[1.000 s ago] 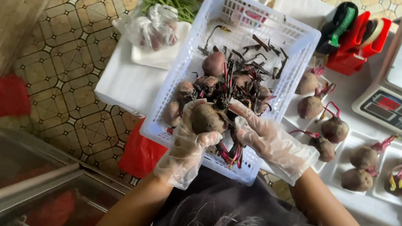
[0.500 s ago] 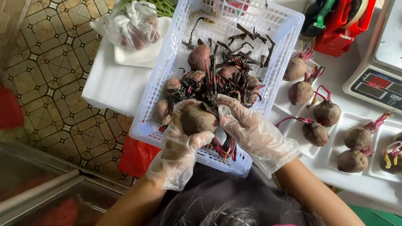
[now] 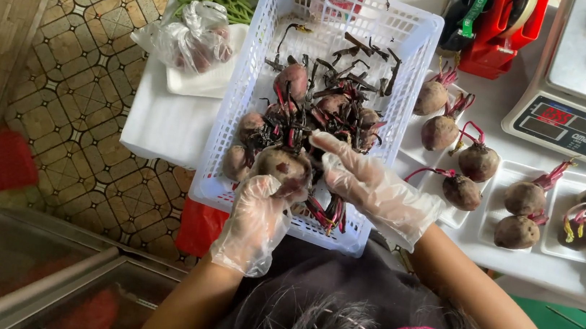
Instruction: A person wearing gloves is manually trimming stems and cleaning beets before placing them into a white plastic basket.
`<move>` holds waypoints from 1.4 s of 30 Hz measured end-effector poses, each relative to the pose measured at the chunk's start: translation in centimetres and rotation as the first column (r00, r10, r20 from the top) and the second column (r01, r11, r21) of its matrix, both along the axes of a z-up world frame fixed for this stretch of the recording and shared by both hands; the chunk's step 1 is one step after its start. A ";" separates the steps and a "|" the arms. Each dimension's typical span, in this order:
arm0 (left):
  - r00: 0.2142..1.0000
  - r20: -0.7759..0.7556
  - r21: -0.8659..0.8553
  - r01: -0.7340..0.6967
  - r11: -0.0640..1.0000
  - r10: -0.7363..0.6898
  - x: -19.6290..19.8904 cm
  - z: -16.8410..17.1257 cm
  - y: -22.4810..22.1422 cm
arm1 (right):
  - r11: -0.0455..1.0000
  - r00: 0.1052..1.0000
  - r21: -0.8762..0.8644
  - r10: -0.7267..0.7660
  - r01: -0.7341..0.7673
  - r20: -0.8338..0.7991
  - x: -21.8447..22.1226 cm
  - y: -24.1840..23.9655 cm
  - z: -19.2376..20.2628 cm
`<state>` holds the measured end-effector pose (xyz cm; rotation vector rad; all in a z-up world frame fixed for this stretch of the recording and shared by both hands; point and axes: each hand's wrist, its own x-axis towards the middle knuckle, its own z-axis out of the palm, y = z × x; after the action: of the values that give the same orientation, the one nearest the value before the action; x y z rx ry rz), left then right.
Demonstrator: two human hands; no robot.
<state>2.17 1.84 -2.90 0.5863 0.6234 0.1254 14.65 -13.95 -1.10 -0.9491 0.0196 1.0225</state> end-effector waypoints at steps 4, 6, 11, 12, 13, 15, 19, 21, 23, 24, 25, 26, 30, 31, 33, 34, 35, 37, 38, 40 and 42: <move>0.999 -0.018 -0.001 0.029 1.000 -0.029 -0.4 -1.8 0.0 | 1.000 0.998 -0.029 0.003 -0.001 0.058 0.2 -0.3 -0.1; 0.999 -0.039 0.008 0.036 0.999 -0.036 -0.6 -3.1 0.0 | 0.998 0.993 -0.059 0.017 -0.010 0.116 0.2 -0.3 -0.2; 0.987 -0.141 0.016 0.082 0.997 -0.079 -0.2 0.6 0.4 | 0.995 0.979 -0.101 0.042 -0.023 0.199 0.0 -0.7 -0.4; 0.987 -0.148 0.003 0.060 0.998 -0.059 -0.1 0.8 0.4 | 0.993 0.973 -0.117 0.049 -0.023 0.227 -0.2 -0.8 -0.4; 0.987 -0.147 0.002 0.063 0.998 -0.062 0.0 0.9 0.3 | 0.993 0.973 -0.117 0.046 -0.020 0.227 -0.4 -0.7 -0.5; 0.986 -0.170 0.036 0.009 0.999 -0.002 0.1 1.2 0.1 | 0.989 0.957 -0.147 0.060 -0.018 0.285 -0.9 -0.5 -0.5; 0.975 -0.223 0.057 0.010 0.998 0.003 0.3 3.5 -0.8 | 0.985 0.938 -0.173 0.074 -0.015 0.339 -1.0 -0.3 -0.6; 0.963 -0.260 0.220 0.135 0.966 -0.075 0.7 7.6 -1.6 | 0.979 0.916 -0.203 0.092 -0.011 0.391 -0.8 -0.5 -0.6; 0.966 -0.255 0.147 0.090 0.985 -0.050 0.7 5.1 -0.9 | 0.976 0.903 -0.220 0.102 -0.008 0.417 -0.8 -0.8 -0.7; 0.967 -0.253 0.074 0.042 0.996 -0.022 0.7 3.9 -0.6 | 0.972 0.890 -0.235 0.114 -0.007 0.442 -0.8 -0.9 -0.7; 0.967 -0.253 0.074 0.042 0.996 -0.022 0.4 2.6 -0.4 | 0.972 0.890 -0.235 0.113 -0.006 0.443 -1.0 -0.9 -0.7; 0.974 -0.224 0.047 0.051 0.998 -0.040 0.1 1.4 -0.2 | 0.968 0.875 -0.250 0.124 -0.004 0.467 -1.1 -0.8 -0.7; 0.976 -0.215 -0.026 0.009 1.000 -0.014 -0.3 -1.5 -0.5 | 0.957 0.827 -0.290 0.160 0.004 0.539 -1.2 -0.2 -0.7; 0.976 -0.216 -0.026 0.010 1.000 -0.015 -0.4 -1.8 -0.4 | 0.957 0.828 -0.290 0.158 0.005 0.539 -1.2 -0.2 -0.7; 0.983 -0.181 -0.020 0.016 1.000 -0.019 -0.5 -2.4 -0.4 | 0.948 0.793 -0.318 0.182 0.016 0.582 -1.3 -0.2 -0.8; 0.983 -0.180 -0.021 0.018 1.000 -0.021 -0.4 -2.3 -0.4 | 0.948 0.793 -0.319 0.181 0.018 0.582 -1.4 -0.2 -0.8; 0.987 -0.161 -0.039 0.013 0.999 -0.019 -0.4 -2.2 -0.5 | 0.943 0.774 -0.333 0.196 0.021 0.602 -1.6 -0.1 -0.8; 0.990 -0.140 -0.056 0.008 0.998 -0.016 -0.3 -1.7 -0.7 | 0.938 0.754 -0.346 0.210 0.024 0.623 -2.0 -0.1 -0.8; 0.993 -0.120 -0.096 -0.001 0.995 -0.011 -0.1 -1.3 -0.8 | 0.933 0.733 -0.358 0.223 0.029 0.643 -2.1 0.0 -0.9; 0.995 -0.102 -0.137 -0.008 0.991 -0.006 0.2 -0.5 -0.8 | 0.928 0.714 -0.371 0.236 0.035 0.659 -2.1 0.1 -1.8; 1.000 -0.021 -0.242 -0.020 0.970 0.016 0.6 0.3 -0.5 | 0.964 0.823 -0.262 0.111 0.047 0.557 -1.7 0.3 -3.7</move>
<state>2.82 1.31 -2.62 0.3461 0.6513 0.0594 12.93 -13.69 -4.80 -1.4816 -0.3702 0.7397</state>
